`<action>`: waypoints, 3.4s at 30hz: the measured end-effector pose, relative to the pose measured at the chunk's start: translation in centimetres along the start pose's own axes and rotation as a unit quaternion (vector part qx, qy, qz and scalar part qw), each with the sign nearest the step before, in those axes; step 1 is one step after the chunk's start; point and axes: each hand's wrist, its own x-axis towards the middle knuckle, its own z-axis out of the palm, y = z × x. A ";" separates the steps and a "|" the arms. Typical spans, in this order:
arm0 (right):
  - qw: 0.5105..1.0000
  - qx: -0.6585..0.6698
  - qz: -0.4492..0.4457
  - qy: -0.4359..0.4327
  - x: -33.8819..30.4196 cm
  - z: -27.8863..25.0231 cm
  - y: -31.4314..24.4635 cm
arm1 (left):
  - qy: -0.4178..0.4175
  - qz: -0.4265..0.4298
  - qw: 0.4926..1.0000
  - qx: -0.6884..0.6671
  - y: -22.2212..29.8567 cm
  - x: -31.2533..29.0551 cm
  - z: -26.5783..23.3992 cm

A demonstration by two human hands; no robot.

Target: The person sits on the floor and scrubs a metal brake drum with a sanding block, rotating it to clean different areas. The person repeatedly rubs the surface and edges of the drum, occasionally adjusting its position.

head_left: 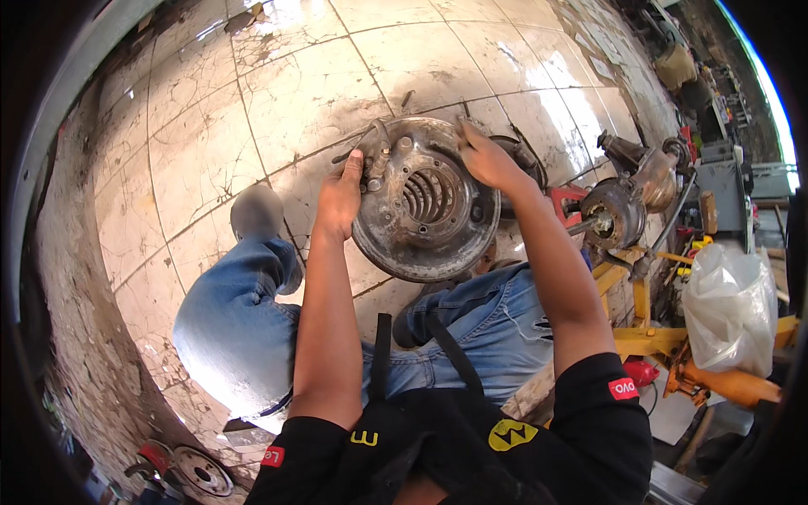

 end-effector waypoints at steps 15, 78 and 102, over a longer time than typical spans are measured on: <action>0.953 0.049 0.300 -0.006 -5.1 0.5 -0.2 | 0.014 -0.009 1.000 -0.019 -0.8 0.6 -1.1; 0.973 -0.087 -0.173 0.125 -3.7 6.0 -5.8 | 0.042 0.006 0.999 0.002 -0.7 -0.2 0.5; 0.978 -0.137 -0.116 0.106 -4.6 5.3 -3.9 | 0.008 0.026 0.999 0.036 -2.1 1.2 -0.3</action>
